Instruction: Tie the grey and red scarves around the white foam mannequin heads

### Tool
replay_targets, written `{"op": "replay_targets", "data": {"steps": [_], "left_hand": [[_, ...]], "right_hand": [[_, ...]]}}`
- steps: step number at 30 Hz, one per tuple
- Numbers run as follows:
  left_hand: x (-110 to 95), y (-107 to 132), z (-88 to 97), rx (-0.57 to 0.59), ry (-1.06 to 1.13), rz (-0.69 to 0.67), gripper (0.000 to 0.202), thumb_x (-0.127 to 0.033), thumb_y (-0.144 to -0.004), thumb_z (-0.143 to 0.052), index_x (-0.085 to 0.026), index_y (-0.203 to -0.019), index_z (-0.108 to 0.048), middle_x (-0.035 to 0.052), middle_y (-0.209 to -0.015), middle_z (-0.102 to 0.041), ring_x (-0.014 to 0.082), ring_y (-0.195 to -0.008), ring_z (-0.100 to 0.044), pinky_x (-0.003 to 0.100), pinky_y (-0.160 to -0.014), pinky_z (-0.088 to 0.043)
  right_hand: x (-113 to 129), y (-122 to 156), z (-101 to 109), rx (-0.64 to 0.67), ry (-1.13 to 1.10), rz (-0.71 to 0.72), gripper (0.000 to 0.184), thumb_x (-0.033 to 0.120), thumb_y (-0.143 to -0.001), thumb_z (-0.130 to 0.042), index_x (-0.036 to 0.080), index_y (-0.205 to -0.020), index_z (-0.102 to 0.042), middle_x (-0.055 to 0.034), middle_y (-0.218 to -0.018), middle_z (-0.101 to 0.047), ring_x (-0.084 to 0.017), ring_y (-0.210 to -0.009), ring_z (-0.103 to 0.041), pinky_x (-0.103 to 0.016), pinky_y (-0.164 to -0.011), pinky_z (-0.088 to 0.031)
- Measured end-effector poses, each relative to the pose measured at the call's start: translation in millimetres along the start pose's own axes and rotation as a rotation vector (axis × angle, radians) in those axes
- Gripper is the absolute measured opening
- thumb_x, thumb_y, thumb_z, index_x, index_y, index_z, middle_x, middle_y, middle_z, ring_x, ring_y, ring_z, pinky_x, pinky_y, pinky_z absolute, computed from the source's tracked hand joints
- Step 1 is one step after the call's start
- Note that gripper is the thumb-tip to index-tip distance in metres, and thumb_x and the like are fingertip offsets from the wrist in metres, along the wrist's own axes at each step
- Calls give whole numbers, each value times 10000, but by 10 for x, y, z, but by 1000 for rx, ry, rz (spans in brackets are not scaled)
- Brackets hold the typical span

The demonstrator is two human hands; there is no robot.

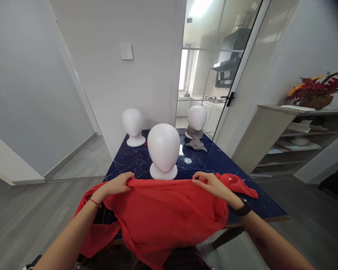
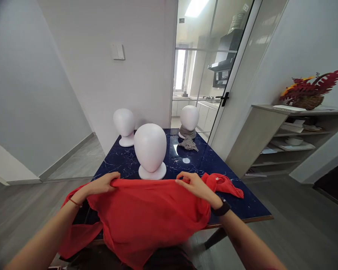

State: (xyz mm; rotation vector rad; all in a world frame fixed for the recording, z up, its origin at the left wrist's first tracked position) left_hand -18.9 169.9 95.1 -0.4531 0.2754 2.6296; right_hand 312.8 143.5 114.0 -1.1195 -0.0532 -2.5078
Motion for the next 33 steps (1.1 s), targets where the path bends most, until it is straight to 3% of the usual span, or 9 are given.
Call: {"op": "replay_targets", "data": {"steps": [6, 10, 14, 17, 19, 23, 29, 31, 33], "left_hand": [[44, 39, 203, 125, 71, 33, 155, -195, -630, -514, -198, -782, -544, -16, -782, -579, 155, -715, -509, 240, -621, -352], [54, 88, 341, 174, 342, -27, 180, -331, -699, -593, -192, -812, -599, -10, -849, -612, 168, -808, -548, 239, -707, -418], [308, 133, 555, -3, 466, 8, 271, -411, -806, -491, -188, -825, -644, 27, -902, -661, 198, -872, -576, 283, -788, -456], [485, 166, 653, -95, 396, 42, 283, -356, -819, -422, -188, -841, -649, 41, -911, -683, 217, -887, -596, 311, -810, -468], [523, 178, 740, -163, 223, 41, 262, -272, -794, -388, -190, -832, -635, 39, -901, -684, 215, -876, -600, 313, -811, -458], [524, 209, 956, -352, -107, 85, 300, -108, -658, -342, -195, -849, -556, 33, -849, -655, 198, -828, -595, 293, -766, -430], [629, 184, 962, -336, -305, 159, 291, -70, -596, -360, -206, -800, -516, 26, -750, -620, 202, -736, -600, 289, -669, -426], [619, 190, 890, -329, -340, 92, 316, -54, -628, -364, -197, -823, -568, 58, -934, -661, 214, -872, -619, 305, -761, -448], [588, 240, 759, -339, -406, -1, 325, -60, -712, -374, -191, -881, -618, 83, -1111, -644, 230, -1008, -600, 341, -887, -435]], "right_hand": [[-187, -110, 501, 177, 260, -10, 388, 483, -699, -663, 194, -958, -656, -37, -906, -661, -193, -798, -574, -268, -708, -429], [-580, -98, 701, 294, 263, -133, 298, 457, -687, -650, 178, -786, -620, -25, -747, -615, -157, -668, -537, -233, -559, -406], [-773, 73, 699, 406, -57, -219, 413, 549, -638, -666, 177, -740, -518, 15, -673, -516, -103, -571, -463, -203, -493, -372], [-712, 162, 821, 270, -404, -198, 480, 604, -631, -650, 195, -721, -414, 28, -665, -448, -91, -555, -428, -208, -505, -367], [-689, 209, 860, 243, -445, -192, 464, 576, -647, -655, 200, -722, -394, 32, -668, -430, -87, -550, -405, -205, -502, -339], [-796, 194, 880, 350, -45, -193, 330, 440, -671, -661, 182, -721, -461, 24, -673, -472, -97, -576, -404, -207, -512, -297], [-984, 33, 1532, -139, 615, -147, 51, 208, -743, -452, 200, -692, -454, 15, -619, -499, -130, -561, -432, -239, -540, -275], [-965, 119, 1532, -252, 771, -90, 87, 157, -767, -414, 202, -724, -473, -13, -666, -551, -152, -583, -473, -260, -564, -294], [-953, 257, 1297, -245, 873, 34, 138, 136, -806, -395, 198, -748, -503, -53, -733, -594, -181, -643, -522, -289, -630, -339]]}}
Point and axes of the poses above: each hand's wrist, its own y-axis away from the middle knuckle, its own z-axis out of the back of the hand, x = y × z, the point moved 9 cm from there along -y, towards the middle knuckle
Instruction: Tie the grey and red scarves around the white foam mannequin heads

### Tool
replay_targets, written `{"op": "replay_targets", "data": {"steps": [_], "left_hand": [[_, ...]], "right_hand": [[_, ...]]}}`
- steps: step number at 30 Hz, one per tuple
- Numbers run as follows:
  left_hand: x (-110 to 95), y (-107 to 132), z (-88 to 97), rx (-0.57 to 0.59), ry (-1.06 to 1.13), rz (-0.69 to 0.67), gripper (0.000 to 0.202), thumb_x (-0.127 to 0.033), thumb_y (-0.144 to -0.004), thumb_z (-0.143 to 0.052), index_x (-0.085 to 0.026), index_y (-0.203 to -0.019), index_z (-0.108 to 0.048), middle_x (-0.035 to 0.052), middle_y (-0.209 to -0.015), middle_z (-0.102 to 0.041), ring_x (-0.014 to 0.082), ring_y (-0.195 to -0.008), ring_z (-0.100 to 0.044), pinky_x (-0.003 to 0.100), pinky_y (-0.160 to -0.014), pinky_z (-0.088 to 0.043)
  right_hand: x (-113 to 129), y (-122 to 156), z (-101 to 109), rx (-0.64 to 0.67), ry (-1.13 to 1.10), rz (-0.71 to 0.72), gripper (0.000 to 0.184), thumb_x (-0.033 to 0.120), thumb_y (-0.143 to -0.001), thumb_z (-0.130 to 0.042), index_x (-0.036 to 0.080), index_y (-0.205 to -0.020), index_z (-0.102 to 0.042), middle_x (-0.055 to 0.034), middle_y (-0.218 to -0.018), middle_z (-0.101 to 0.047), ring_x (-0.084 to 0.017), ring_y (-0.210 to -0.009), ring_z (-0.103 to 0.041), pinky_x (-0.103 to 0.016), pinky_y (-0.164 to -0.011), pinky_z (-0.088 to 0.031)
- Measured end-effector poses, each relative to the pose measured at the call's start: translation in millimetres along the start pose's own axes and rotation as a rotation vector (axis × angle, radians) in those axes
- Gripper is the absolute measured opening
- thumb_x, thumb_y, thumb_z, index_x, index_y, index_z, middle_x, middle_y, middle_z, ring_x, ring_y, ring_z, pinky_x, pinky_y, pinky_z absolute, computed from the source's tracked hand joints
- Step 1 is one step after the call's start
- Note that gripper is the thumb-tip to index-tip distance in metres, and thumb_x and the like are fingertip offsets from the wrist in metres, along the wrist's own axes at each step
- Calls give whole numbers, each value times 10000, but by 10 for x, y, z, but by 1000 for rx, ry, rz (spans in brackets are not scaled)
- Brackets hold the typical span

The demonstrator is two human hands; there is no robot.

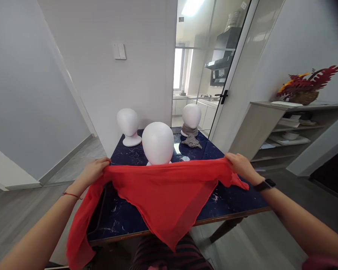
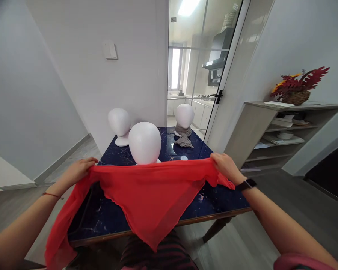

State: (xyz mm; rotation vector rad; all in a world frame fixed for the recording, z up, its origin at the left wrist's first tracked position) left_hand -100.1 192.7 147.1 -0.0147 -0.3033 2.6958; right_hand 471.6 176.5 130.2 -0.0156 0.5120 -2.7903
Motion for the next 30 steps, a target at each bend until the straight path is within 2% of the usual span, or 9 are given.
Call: {"op": "replay_targets", "data": {"steps": [4, 9, 12, 15, 19, 22, 24, 27, 30], "left_hand": [[-219, 373, -382, 85, -29, -242, 343, -71, -831, -391, -213, -1000, -653, 80, -1198, -634, 199, -1108, -564, 364, -1017, -382], [-199, 663, -563, 225, -19, -186, 463, -32, -728, -448, -258, -1069, -665, 65, -1355, -535, 228, -1274, -454, 479, -1115, -252], [-196, 505, -437, 239, 38, -51, 278, -184, -783, -472, -237, -922, -707, 73, -1393, -488, 270, -1273, -442, 506, -1099, -257], [-424, 201, -368, 179, 177, -42, 370, -320, -858, -433, -186, -1152, -613, 117, -1371, -496, 238, -1240, -464, 402, -1063, -337], [-814, -92, -673, 327, 237, -81, 603, -325, -733, -589, -149, -1298, -477, 141, -1346, -512, 269, -1256, -443, 395, -1056, -325], [-881, -182, -830, 433, 294, -17, 640, -252, -641, -618, -157, -1260, -483, 125, -1249, -572, 268, -1131, -530, 352, -945, -404], [-857, -188, -849, 488, 351, 14, 494, -225, -626, -599, -168, -1114, -549, 83, -1095, -627, 238, -969, -587, 300, -798, -443], [-801, -132, -792, 496, 345, 6, 193, -191, -671, -537, -185, -863, -559, 20, -855, -625, 188, -774, -575, 261, -642, -403], [-840, 18, -670, 343, 228, -103, 148, -128, -788, -431, -190, -842, -554, 37, -828, -622, 182, -776, -561, 292, -720, -398]], "right_hand": [[338, 487, -463, 109, -36, 229, 195, 142, -868, -387, 206, -807, -562, -80, -831, -632, -219, -793, -590, -353, -795, -396], [196, 647, -670, 330, -167, 77, 221, 100, -805, -401, 184, -866, -596, -109, -950, -647, -231, -870, -620, -359, -775, -465], [310, 447, -485, 364, -282, 39, 260, 136, -793, -427, 165, -971, -614, -120, -1035, -654, -245, -961, -615, -379, -854, -464], [653, 134, -303, 253, -411, 60, 329, 282, -866, -430, 176, -1142, -574, -118, -1196, -604, -255, -1110, -558, -405, -967, -416], [1156, -151, -548, 333, -513, 139, 589, 351, -787, -595, 212, -1336, -433, -120, -1371, -478, -296, -1238, -461, -424, -1012, -369], [1283, -249, -790, 458, -505, 143, 700, 290, -680, -705, 204, -1320, -436, -135, -1267, -550, -310, -1134, -524, -379, -913, -413], [1305, -269, -838, 498, -479, 163, 517, 258, -704, -673, 178, -1192, -522, -98, -1056, -631, -254, -945, -591, -305, -785, -427], [1314, -244, -724, 388, -347, 227, 136, 172, -821, -488, 169, -932, -566, -44, -807, -611, -168, -734, -557, -259, -650, -375], [1323, -59, -646, 255, -208, 285, 203, 106, -876, -353, 174, -853, -543, -70, -821, -603, -183, -755, -535, -290, -685, -374]]}}
Point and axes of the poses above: each hand's wrist, its own y-axis away from the middle knuckle, its own z-axis out of the back of the hand, x = y × z, the point moved 9 cm from there along -y, towards the middle knuckle
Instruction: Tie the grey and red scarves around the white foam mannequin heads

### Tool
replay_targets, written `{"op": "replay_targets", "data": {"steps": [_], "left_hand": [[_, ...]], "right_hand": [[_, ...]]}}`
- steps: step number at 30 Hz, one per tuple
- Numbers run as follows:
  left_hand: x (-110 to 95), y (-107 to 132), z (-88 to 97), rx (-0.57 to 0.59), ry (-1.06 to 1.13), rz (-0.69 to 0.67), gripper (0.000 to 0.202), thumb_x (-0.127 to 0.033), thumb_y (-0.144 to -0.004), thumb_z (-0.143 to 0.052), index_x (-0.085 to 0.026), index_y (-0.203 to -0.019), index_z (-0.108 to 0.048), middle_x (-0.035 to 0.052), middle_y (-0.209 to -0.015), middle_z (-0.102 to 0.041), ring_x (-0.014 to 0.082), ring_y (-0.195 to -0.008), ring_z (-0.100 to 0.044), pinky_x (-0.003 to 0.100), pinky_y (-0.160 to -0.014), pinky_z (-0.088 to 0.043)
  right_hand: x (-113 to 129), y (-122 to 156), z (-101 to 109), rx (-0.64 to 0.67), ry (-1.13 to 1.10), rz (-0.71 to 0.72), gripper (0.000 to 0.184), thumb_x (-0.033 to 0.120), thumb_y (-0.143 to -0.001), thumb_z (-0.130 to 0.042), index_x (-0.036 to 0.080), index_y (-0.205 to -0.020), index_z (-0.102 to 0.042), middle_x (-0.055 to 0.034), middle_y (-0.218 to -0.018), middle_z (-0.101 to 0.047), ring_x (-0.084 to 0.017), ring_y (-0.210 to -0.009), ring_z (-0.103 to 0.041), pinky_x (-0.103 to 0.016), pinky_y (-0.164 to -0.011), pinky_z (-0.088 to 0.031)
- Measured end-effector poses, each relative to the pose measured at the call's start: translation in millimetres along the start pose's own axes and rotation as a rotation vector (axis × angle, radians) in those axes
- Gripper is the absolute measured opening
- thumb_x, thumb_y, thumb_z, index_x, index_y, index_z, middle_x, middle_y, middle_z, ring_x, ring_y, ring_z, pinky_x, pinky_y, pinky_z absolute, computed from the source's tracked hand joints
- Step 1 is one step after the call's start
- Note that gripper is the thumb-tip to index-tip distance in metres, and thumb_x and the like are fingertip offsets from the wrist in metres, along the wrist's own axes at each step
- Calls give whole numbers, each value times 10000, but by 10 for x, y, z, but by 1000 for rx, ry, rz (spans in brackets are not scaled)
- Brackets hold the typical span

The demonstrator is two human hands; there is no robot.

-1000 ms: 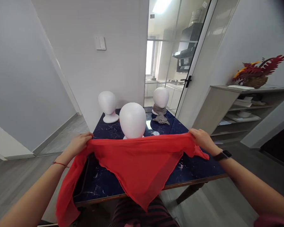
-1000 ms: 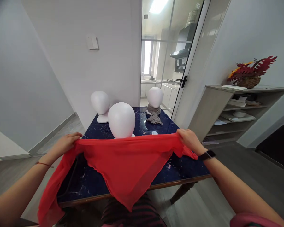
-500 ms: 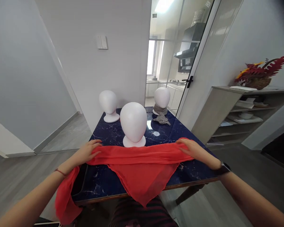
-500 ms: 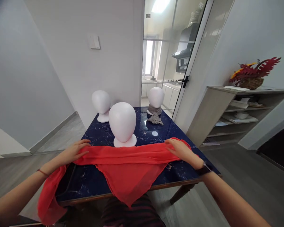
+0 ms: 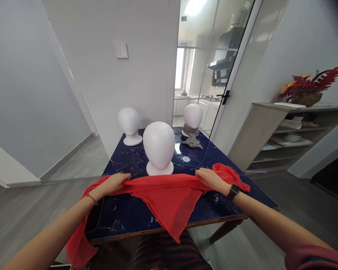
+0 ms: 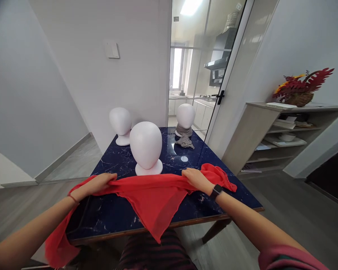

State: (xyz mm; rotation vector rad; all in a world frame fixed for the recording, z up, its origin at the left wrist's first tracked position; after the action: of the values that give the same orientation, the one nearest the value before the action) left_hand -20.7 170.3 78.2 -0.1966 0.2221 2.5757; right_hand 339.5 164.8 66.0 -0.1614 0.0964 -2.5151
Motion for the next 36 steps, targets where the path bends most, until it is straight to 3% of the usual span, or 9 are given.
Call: {"op": "replay_targets", "data": {"steps": [5, 9, 12, 15, 19, 22, 25, 29, 36], "left_hand": [[-217, 513, -252, -73, -239, -218, 244, -106, -884, -361, -187, -843, -588, 87, -922, -640, 208, -868, -564, 380, -882, -392], [-131, 736, -235, -21, -198, -122, 217, -91, -788, -473, -190, -893, -636, 89, -1049, -641, 228, -1042, -557, 428, -1031, -314], [-199, 583, -31, -28, -160, -49, 208, -208, -848, -444, -189, -758, -631, 81, -910, -644, 230, -953, -582, 435, -995, -347], [-461, 207, 120, -143, -84, -54, 265, -285, -905, -378, -176, -912, -620, 96, -954, -626, 218, -892, -591, 370, -846, -441], [-789, -270, -141, -51, 88, -111, 312, -306, -840, -515, -172, -1119, -562, 118, -1135, -611, 230, -1008, -587, 340, -872, -436], [-892, -402, -349, 117, 158, -145, 323, -238, -756, -574, -175, -1072, -574, 82, -1039, -648, 224, -912, -609, 305, -766, -445], [-915, -385, -350, 138, 84, -157, 149, -155, -751, -520, -181, -882, -586, 44, -859, -655, 208, -794, -607, 298, -694, -418], [-1022, -193, -286, -71, -165, -217, 198, -125, -863, -386, -172, -948, -558, 100, -926, -647, 237, -871, -600, 387, -824, -389], [-1123, 282, -445, 40, -169, -289, 394, -174, -842, -461, -182, -1233, -508, 144, -1207, -581, 278, -1059, -572, 400, -883, -420]], "right_hand": [[133, 464, -224, -6, 217, 150, 201, 84, -871, -387, 184, -908, -558, -89, -911, -614, -213, -771, -568, -326, -698, -428], [62, 631, -95, 95, 115, 25, 256, 66, -824, -430, 186, -990, -583, -94, -967, -633, -213, -779, -617, -313, -669, -456], [109, 487, 152, 137, -79, -44, 178, 179, -857, -457, 186, -939, -615, -80, -902, -659, -221, -794, -629, -319, -696, -467], [198, 160, 313, 39, -286, -84, 286, 302, -862, -506, 177, -1104, -592, -90, -1051, -648, -228, -952, -611, -344, -836, -464], [427, -180, -38, 187, -464, -8, 616, 356, -695, -707, 165, -1251, -522, -104, -1198, -584, -224, -1005, -581, -330, -875, -457], [542, -235, -275, 335, -438, 47, 480, 318, -657, -739, 175, -1094, -603, -54, -1036, -635, -195, -882, -589, -282, -766, -455], [551, -238, -213, 280, -321, 55, 188, 187, -774, -598, 181, -962, -604, -16, -872, -637, -151, -757, -573, -241, -672, -407], [664, -128, -3, 22, -1, 128, 188, 110, -879, -435, 159, -1012, -559, -79, -968, -609, -187, -843, -562, -303, -751, -400], [885, 344, -64, 129, 23, 250, 313, 140, -880, -448, 207, -1169, -551, -93, -1119, -578, -225, -1005, -553, -347, -830, -419]]}}
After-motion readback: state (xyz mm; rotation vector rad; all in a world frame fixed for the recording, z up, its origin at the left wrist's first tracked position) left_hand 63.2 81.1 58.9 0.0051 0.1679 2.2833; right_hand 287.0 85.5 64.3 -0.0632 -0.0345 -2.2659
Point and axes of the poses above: each hand's wrist, its own y-axis away from the middle knuckle, its own z-axis out of the back of the hand, x = y × z, the point moved 9 cm from there along -y, towards the middle knuckle
